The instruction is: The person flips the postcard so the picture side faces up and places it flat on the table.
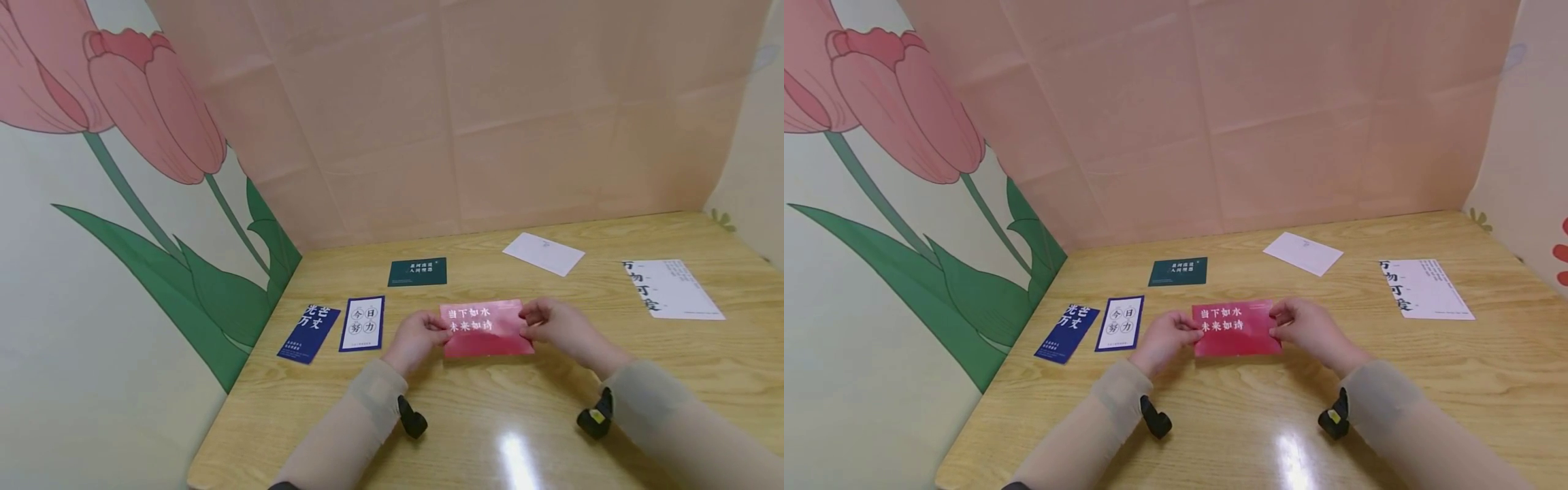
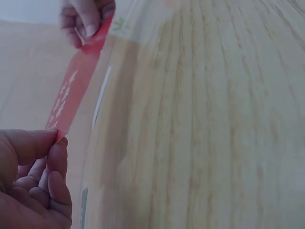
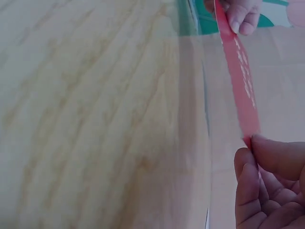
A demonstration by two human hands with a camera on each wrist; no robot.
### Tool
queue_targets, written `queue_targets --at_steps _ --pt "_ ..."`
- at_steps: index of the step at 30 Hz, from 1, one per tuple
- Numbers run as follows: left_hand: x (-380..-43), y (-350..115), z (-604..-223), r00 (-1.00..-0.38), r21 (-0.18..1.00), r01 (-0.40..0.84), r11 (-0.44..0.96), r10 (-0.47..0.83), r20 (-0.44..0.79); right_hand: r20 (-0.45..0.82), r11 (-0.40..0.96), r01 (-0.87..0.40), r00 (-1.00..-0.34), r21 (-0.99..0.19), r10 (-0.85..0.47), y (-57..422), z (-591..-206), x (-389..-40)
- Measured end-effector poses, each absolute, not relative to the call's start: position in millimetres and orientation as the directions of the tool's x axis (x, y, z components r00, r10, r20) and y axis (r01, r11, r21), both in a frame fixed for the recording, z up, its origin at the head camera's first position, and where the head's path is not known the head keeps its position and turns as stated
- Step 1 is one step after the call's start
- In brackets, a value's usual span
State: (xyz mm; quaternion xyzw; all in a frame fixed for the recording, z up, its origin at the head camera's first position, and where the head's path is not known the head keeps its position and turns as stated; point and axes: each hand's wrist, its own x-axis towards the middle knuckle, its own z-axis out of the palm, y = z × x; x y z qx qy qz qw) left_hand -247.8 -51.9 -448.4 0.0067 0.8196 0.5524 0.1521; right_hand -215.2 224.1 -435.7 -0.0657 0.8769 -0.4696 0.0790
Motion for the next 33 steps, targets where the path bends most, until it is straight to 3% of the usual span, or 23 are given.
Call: queue_targets --at_steps 10,19,33 --pt "-251 -47 -454 -0.970 0.836 -0.030 0.549 0.187 -0.157 -0.075 0.665 -0.065 -0.981 -0.744 -0.181 216 -437 -217" --pt "-251 -44 -455 -0.973 0.787 0.005 0.617 0.185 -0.139 -0.092 0.728 -0.055 -0.983 -0.683 -0.160 209 -435 -219" --pt "-264 -38 -470 -0.981 0.672 0.034 0.740 0.153 -0.119 -0.019 0.820 -0.139 -0.984 -0.556 -0.179 206 -445 -230"
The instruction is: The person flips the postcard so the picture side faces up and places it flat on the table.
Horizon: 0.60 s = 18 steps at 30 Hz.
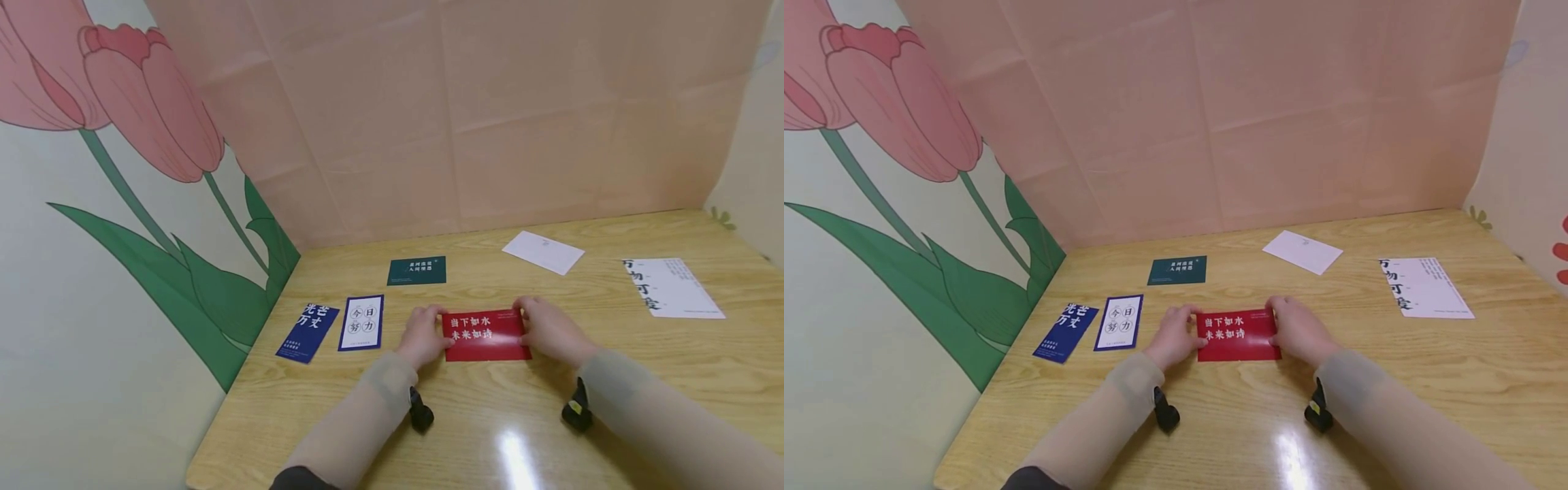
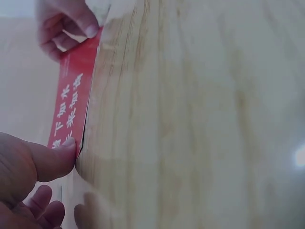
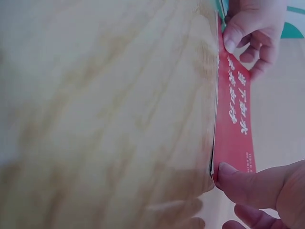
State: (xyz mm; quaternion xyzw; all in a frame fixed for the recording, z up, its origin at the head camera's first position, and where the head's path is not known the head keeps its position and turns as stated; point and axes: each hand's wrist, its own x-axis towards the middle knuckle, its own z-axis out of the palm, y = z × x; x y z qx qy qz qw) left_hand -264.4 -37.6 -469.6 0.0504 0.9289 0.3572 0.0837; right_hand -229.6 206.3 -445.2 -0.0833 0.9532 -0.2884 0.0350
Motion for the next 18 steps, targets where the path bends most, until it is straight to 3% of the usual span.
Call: queue_targets --at_steps 12,18 --pt "-264.3 -40.3 -465.1 -0.969 0.638 -0.011 0.770 0.148 -0.196 0.011 0.855 -0.186 -0.978 -0.484 -0.207 209.1 -448.1 -235.9" --pt "-263.8 -40.6 -460.5 -0.958 0.552 0.037 0.833 0.187 -0.218 -0.077 0.866 -0.154 -0.974 -0.476 -0.215 212.5 -445.6 -236.4"
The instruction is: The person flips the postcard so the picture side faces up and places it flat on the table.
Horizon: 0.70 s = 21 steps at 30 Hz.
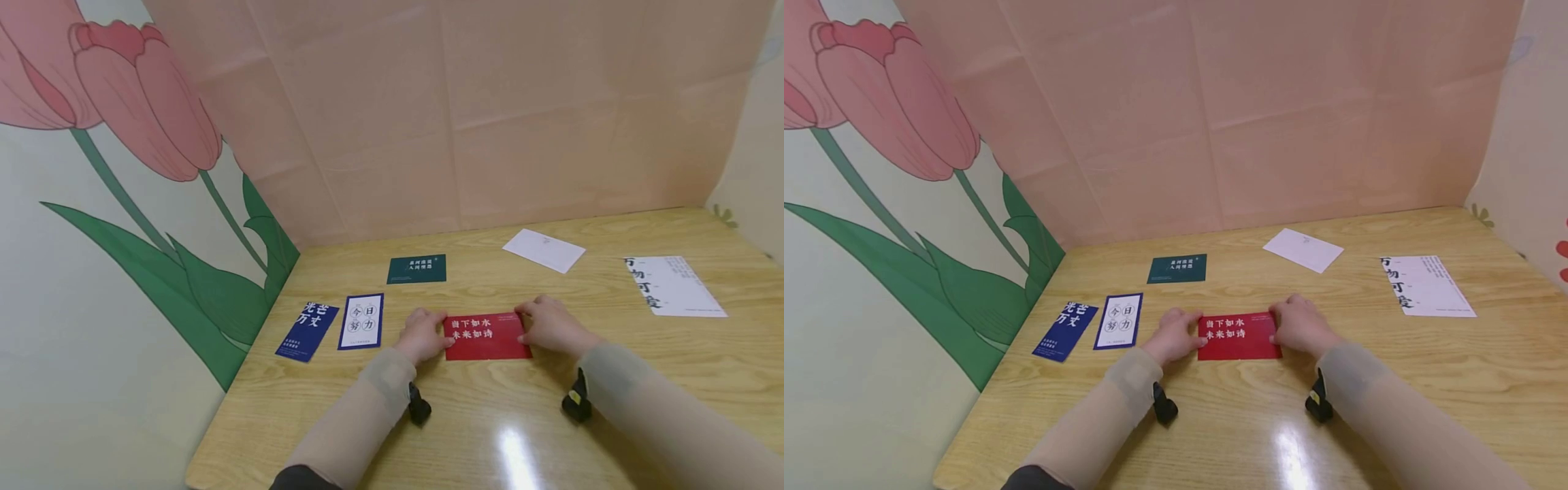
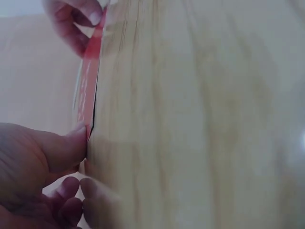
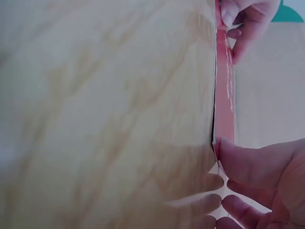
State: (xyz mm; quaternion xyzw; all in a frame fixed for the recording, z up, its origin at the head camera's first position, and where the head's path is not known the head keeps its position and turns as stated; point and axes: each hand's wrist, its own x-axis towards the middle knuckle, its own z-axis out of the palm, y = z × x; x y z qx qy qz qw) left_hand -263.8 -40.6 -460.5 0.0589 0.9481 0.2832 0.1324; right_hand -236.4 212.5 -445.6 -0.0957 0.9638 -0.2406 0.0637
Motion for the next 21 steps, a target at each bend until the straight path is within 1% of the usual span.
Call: queue_targets --at_steps 6,10,13,19,21 --pt "-262 -39 -454 -0.947 0.457 0.090 0.885 0.218 -0.235 -0.077 0.884 -0.180 -0.969 -0.432 -0.235 210 -445 -234" --pt "-263 -37 -453 -0.944 0.415 0.114 0.903 0.228 -0.237 0.001 0.909 -0.290 -0.953 -0.298 -0.303 201 -444 -225" --pt "-263 -37 -454 -0.943 0.406 0.114 0.907 0.228 -0.242 0.023 0.916 -0.362 -0.931 -0.171 -0.364 187 -442 -211" --pt "-263 -36 -453 -0.939 0.389 0.117 0.914 0.229 -0.256 -0.146 0.904 -0.422 -0.892 -0.068 -0.427 159 -436 -181" --pt "-261 -36 -452 -0.936 0.342 0.148 0.928 0.243 -0.254 -0.176 0.901 -0.432 -0.884 -0.048 -0.433 155 -436 -177"
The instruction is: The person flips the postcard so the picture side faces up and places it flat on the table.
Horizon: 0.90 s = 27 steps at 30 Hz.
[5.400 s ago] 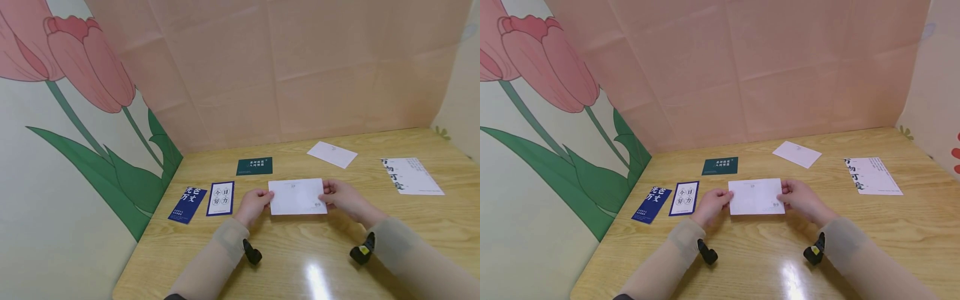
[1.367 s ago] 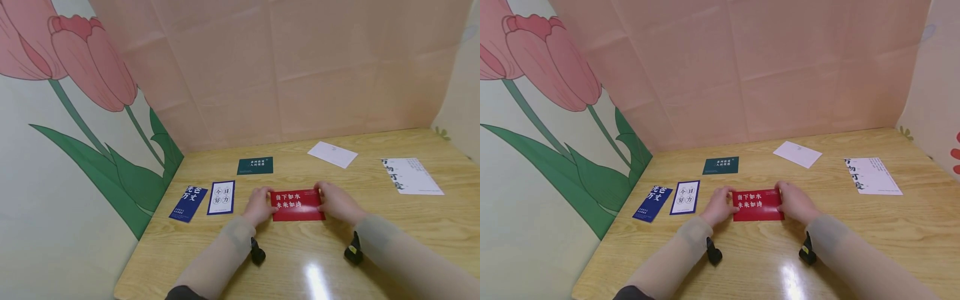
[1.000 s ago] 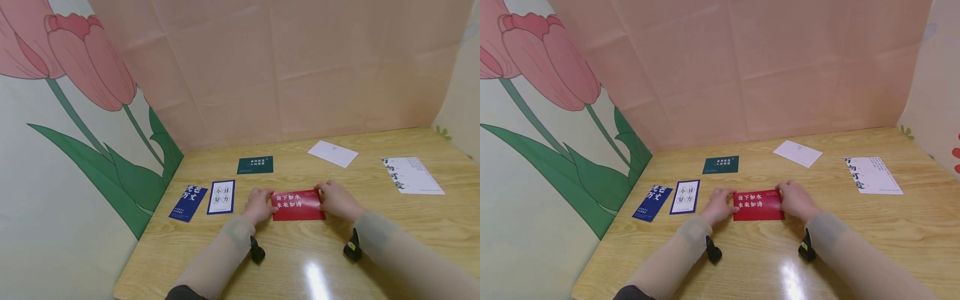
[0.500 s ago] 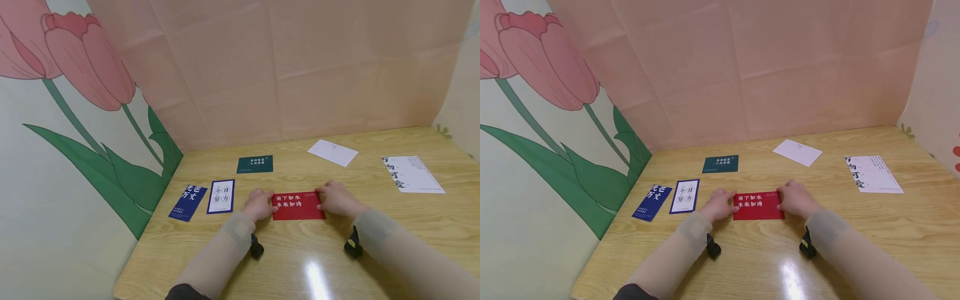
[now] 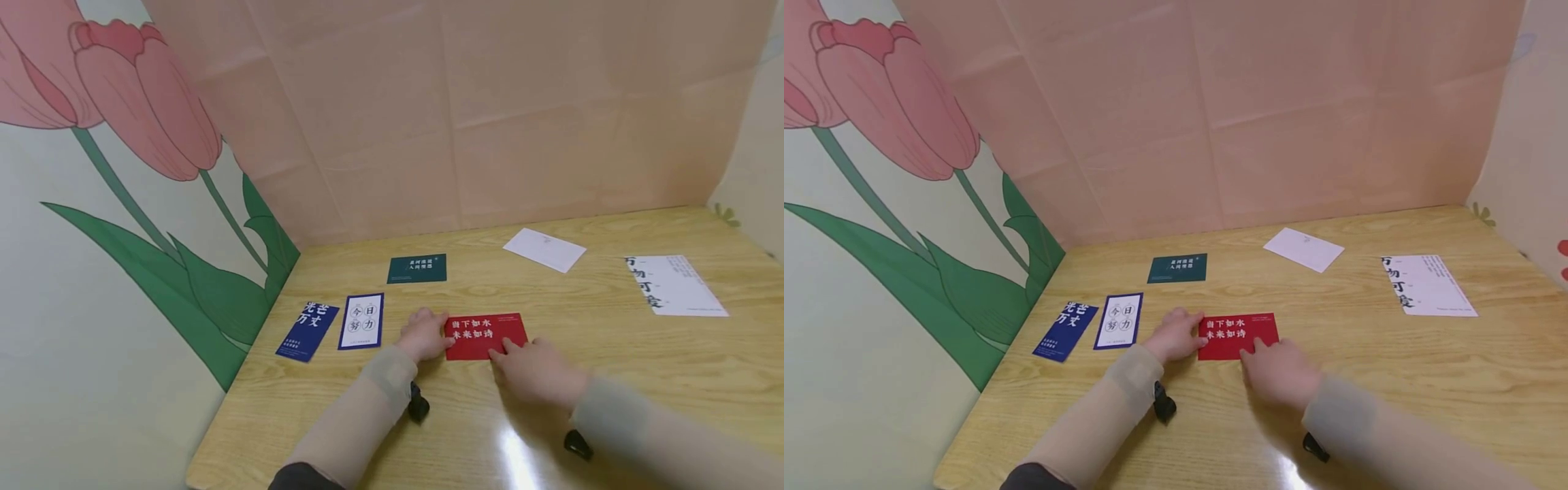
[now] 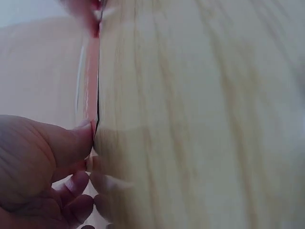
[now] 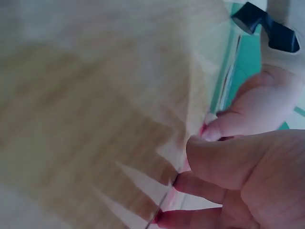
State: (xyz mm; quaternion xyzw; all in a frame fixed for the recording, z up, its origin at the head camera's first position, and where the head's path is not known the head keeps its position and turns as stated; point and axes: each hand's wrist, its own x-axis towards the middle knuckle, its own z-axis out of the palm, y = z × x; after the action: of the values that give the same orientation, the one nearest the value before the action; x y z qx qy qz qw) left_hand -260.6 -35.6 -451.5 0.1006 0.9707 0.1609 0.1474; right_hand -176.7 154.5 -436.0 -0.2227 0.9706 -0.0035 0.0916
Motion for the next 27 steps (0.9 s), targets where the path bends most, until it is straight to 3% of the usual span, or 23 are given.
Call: queue_targets --at_steps 4,7,10,12,16,21,24,27 --pt "-247 -34 -447 -0.913 0.178 0.315 0.932 0.349 -0.210 -0.166 0.892 -0.451 -0.879 -0.011 -0.447 150 -441 -175" --pt "-227 -31 -443 -0.846 0.077 0.483 0.872 0.488 -0.214 -0.149 0.889 -0.457 -0.879 -0.007 -0.453 149 -444 -177" --pt "-207 -29 -440 -0.762 0.086 0.584 0.807 0.581 -0.285 -0.152 0.888 -0.459 -0.877 -0.019 -0.456 149 -444 -179" --pt "-198 -28 -438 -0.730 0.112 0.598 0.794 0.597 -0.332 -0.158 0.888 -0.460 -0.875 -0.023 -0.457 149 -443 -180" --pt "-193 -25 -441 -0.730 0.144 0.576 0.805 0.585 -0.353 -0.163 0.885 -0.465 -0.872 -0.025 -0.462 152 -440 -184" --pt "-199 -21 -447 -0.736 0.167 0.569 0.805 0.589 -0.334 -0.139 0.902 -0.389 -0.899 -0.185 -0.416 164 -434 -199" --pt "-203 -17 -448 -0.739 0.166 0.581 0.797 0.602 -0.302 -0.112 0.910 -0.287 -0.937 -0.299 -0.332 181 -434 -223" --pt "-206 -14 -448 -0.744 0.159 0.588 0.793 0.607 -0.280 -0.108 0.918 -0.201 -0.962 -0.341 -0.251 208 -438 -251"
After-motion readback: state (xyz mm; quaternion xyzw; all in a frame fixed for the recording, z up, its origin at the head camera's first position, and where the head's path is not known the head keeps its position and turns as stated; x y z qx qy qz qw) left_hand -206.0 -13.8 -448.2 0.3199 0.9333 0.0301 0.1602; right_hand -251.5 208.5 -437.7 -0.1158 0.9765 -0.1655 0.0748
